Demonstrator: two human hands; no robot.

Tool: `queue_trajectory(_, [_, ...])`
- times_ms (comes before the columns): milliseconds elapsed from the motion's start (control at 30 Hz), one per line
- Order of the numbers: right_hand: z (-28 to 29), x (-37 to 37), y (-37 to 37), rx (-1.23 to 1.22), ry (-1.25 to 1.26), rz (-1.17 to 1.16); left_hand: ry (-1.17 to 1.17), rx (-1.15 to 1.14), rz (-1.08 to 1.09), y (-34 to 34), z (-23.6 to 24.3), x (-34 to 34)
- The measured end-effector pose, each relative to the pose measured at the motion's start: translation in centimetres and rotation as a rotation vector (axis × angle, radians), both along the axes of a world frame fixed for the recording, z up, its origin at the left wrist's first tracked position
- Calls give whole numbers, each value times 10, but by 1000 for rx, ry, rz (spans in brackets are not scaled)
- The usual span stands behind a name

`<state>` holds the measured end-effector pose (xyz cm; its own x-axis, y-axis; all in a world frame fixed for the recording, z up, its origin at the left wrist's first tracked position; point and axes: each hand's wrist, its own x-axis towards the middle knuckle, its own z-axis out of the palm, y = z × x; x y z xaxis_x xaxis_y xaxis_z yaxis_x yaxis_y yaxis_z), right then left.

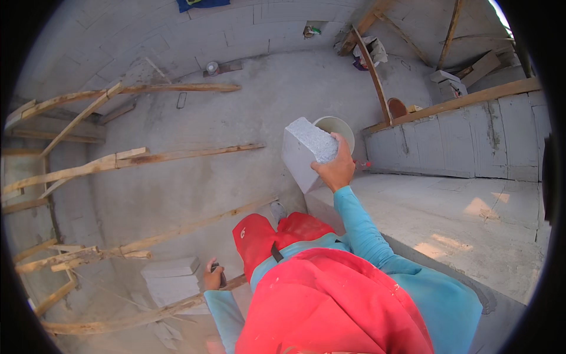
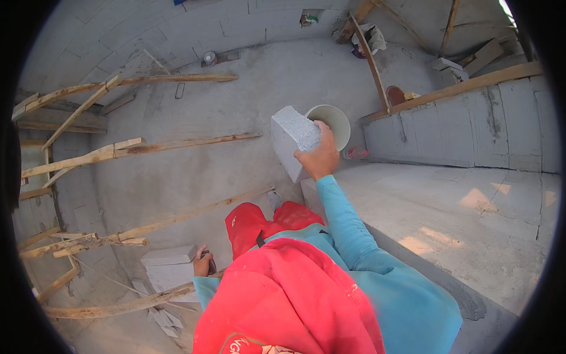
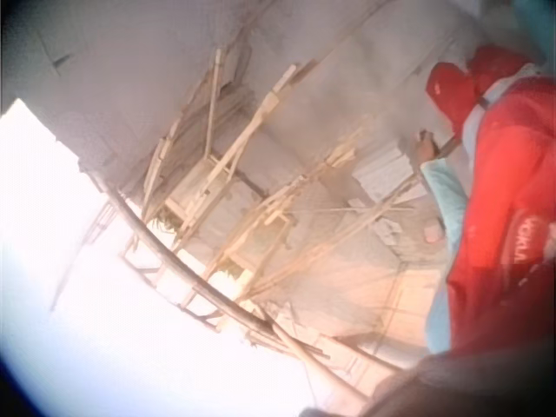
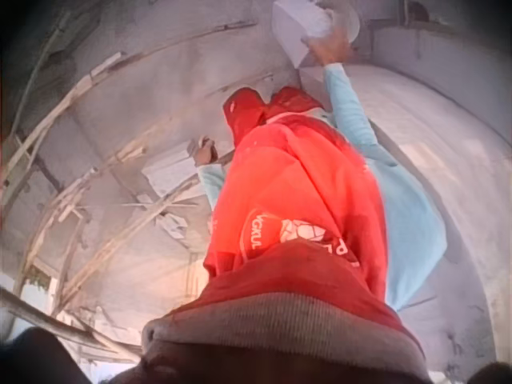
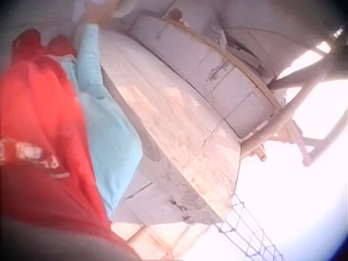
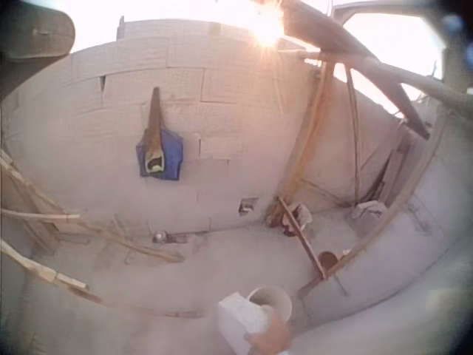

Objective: The person measures a white stone brick with a tape measure and then uses a hatchet to chip and shape the stone on a makeshift table.

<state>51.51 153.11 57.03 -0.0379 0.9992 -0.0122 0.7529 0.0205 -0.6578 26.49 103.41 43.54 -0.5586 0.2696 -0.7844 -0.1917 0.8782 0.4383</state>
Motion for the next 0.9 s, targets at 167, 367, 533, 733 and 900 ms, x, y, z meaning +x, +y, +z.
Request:
queue_trajectory(167, [14, 18, 49, 127, 1, -109, -101, 31, -132, 93, -6, 2])
queue_trajectory(367, [13, 35, 110, 251, 42, -337, -408, 274, -343, 188, -119, -59])
queue_trajectory(533, [-54, 44, 174, 195, -1, -577, -411, 7, -829, 377, -144, -133])
queue_trajectory(733, [-120, 39, 275, 43, -132, -820, -341, 58, -1038, 657, -153, -235])
queue_trajectory(900, [-89, 9, 330, -4, -104, -1005, -140, 16, -1175, 887, -104, -320])
